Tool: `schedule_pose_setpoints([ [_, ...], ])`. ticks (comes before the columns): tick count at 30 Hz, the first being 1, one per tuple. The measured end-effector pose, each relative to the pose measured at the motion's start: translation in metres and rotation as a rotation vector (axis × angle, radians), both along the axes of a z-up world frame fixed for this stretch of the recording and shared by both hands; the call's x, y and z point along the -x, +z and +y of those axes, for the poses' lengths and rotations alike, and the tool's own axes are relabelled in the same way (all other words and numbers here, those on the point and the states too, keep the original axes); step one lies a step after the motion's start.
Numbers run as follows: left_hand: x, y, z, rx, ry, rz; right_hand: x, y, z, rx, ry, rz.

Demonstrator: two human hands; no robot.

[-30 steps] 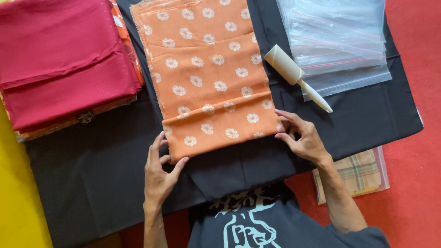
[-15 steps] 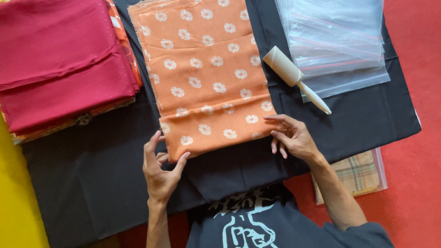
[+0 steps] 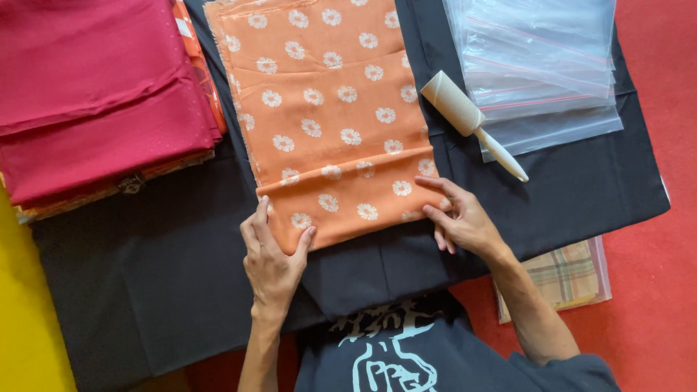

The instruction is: The person uses a lint roller to roll over an orange patterned fabric on a black table. They repeatedly fold and unfold the fabric while continuing to roll it. Stacks of other fabrics and plastic bags are visible nearby.

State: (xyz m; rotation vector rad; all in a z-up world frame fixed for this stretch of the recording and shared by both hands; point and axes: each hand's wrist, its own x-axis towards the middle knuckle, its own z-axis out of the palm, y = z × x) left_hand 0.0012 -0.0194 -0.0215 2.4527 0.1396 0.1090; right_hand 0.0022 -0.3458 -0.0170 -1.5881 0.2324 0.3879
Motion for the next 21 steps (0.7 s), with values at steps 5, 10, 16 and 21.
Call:
schedule_pose_setpoints([
  [5,0.004,-0.003,-0.001,-0.22,0.021,-0.05,0.002,-0.01,0.004,0.078,-0.093,-0.014],
  [10,-0.021,0.015,-0.024,-0.492,-0.261,-0.494,0.0,-0.005,0.007,0.132,-0.086,-0.03],
  [16,-0.059,-0.025,-0.055,-0.177,-0.835,-0.501,-0.002,0.005,0.017,0.249,-0.039,-0.118],
  [21,-0.064,-0.029,-0.052,-0.265,-0.887,-0.298,0.005,-0.014,0.005,0.145,-0.217,-0.129],
])
